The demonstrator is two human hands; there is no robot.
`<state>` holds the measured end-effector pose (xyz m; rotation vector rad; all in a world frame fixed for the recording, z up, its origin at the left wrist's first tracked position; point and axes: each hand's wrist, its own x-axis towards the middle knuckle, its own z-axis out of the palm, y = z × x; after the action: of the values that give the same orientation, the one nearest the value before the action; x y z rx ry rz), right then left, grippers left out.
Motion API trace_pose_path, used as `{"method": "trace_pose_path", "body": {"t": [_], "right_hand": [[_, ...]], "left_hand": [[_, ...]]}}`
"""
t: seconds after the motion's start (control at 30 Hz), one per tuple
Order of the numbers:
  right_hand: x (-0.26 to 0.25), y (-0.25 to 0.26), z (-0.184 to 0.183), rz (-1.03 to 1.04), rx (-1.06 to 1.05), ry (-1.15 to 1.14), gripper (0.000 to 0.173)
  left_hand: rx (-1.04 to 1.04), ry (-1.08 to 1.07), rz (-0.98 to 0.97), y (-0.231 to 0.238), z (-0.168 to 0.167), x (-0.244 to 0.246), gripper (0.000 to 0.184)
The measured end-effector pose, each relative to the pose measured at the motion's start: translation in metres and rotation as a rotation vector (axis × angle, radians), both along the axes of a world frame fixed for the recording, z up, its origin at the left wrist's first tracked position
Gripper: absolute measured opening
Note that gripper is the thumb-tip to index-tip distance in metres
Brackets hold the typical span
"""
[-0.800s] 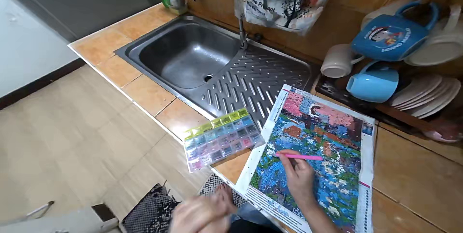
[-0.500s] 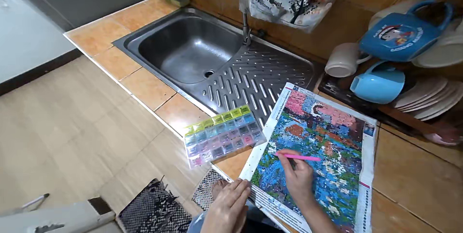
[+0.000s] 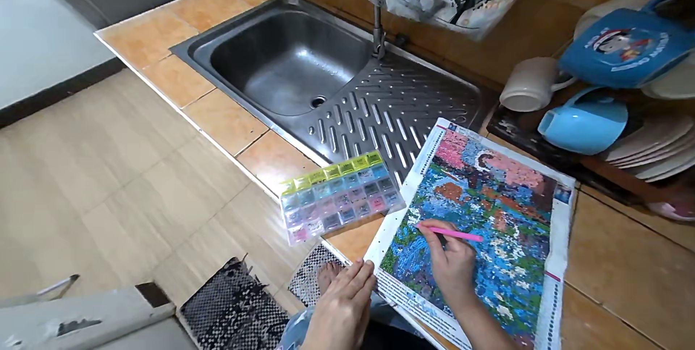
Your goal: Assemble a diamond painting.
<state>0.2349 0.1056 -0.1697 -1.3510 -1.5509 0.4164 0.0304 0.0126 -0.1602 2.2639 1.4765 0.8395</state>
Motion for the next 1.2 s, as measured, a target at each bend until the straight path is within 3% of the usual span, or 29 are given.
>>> {"method": "trace_pose_path", "body": {"t": [0.17,0.43,0.57,0.63,1.2], "right_hand": [[0.0,0.001,0.003,0.01,0.008,-0.043,0.018],[0.003,0.01,0.013,0.117,0.075,-0.296,0.018],[0.008,0.009,0.02,0.09,-0.19,0.042,0.014],[0.009,0.006,0.018,0.045,-0.218,0.164,0.014],[0.006,0.002,0.002,0.036,-0.054,0.093,0.017]], "left_hand": [[0.003,-0.01,-0.004,0.0,-0.002,-0.001,0.029],[0.004,-0.016,-0.002,0.0,-0.003,0.0,0.03],[0.006,-0.021,0.001,0.0,-0.003,0.0,0.03],[0.005,-0.02,0.007,0.0,-0.004,0.0,0.031],[-0.011,-0.058,0.005,0.0,-0.003,0.0,0.031]]}}
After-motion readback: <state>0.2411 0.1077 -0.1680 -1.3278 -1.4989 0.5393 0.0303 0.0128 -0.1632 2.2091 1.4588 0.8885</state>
